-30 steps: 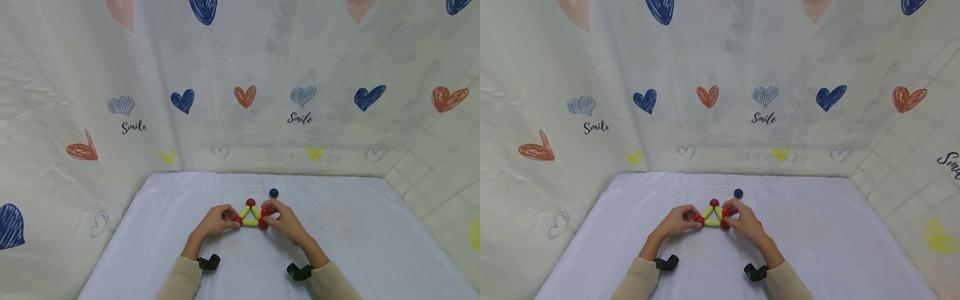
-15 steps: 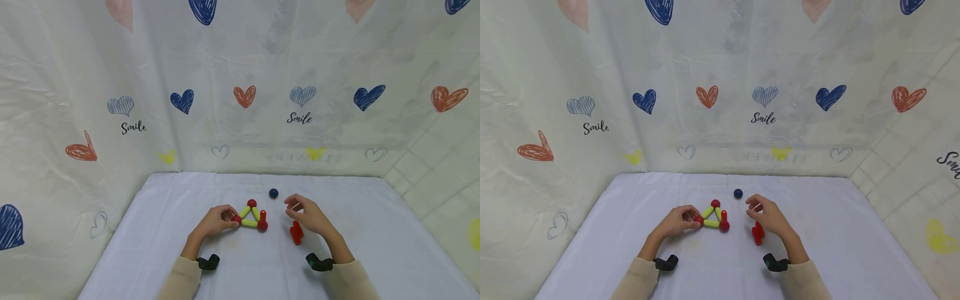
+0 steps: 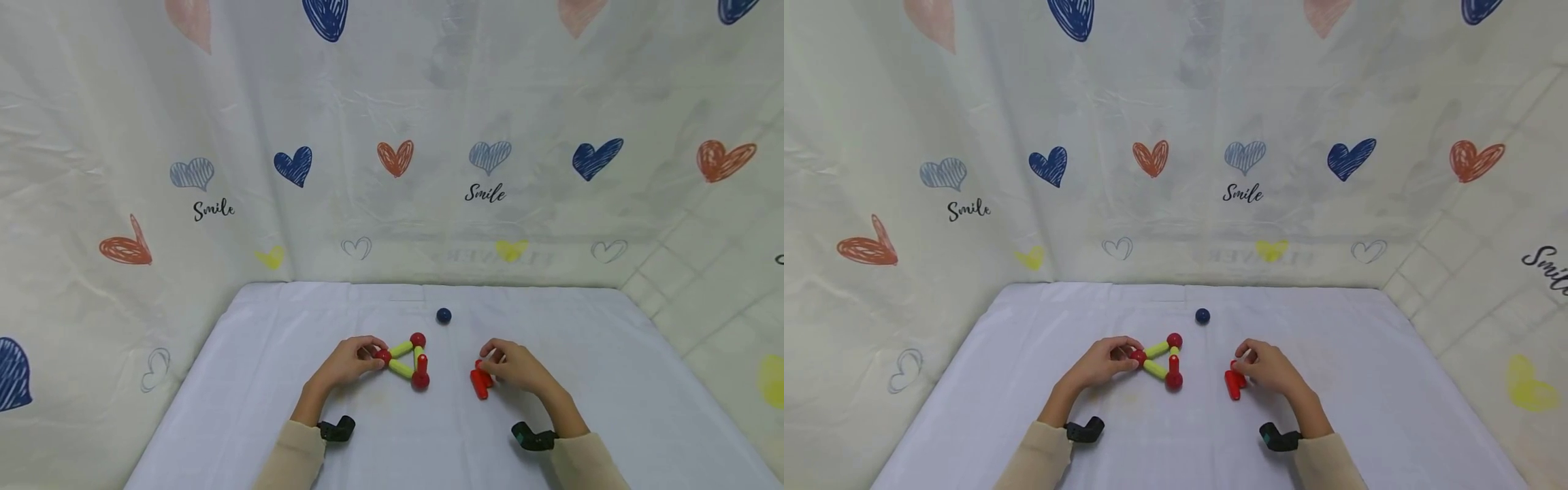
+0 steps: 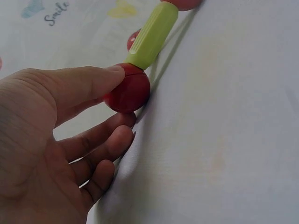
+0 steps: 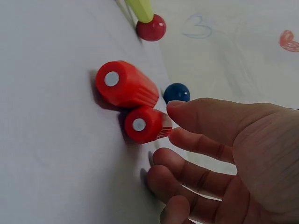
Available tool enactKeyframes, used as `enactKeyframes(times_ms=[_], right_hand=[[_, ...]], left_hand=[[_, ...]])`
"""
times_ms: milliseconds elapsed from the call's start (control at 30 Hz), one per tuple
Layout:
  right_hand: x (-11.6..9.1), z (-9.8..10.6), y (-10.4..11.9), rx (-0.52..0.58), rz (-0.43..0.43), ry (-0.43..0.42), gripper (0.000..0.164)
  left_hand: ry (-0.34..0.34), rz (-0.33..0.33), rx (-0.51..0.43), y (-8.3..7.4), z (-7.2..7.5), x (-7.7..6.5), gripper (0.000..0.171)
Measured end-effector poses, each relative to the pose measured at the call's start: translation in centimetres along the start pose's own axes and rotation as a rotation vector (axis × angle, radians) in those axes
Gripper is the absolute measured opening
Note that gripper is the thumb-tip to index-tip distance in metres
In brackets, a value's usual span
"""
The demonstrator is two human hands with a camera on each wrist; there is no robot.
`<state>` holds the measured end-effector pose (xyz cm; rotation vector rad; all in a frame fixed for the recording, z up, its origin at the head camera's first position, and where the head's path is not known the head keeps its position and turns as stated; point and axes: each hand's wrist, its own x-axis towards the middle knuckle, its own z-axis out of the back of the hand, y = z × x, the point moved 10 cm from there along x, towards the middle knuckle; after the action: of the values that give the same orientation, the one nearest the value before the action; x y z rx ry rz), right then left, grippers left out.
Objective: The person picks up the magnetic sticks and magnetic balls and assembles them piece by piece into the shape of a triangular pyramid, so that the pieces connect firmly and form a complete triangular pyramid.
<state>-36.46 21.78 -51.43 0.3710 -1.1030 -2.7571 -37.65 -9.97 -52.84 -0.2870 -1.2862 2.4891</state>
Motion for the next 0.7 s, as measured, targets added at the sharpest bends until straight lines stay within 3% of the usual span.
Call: enactKeyframes(times_ms=[400, 700], right_hand=[[-0.2, 1.1, -0.8, -0.056, -0.036, -0.031, 0.022], [0.1, 0.7, -1.1, -0.069, -0.058, -0.025, 0.027]], left_hand=[[0.012, -0.014, 0.009, -0.1, -0.1, -0.1, 0.026], [-0.022, -0.01, 0.032, 0.0, -0.1, 0.0, 0.026]])
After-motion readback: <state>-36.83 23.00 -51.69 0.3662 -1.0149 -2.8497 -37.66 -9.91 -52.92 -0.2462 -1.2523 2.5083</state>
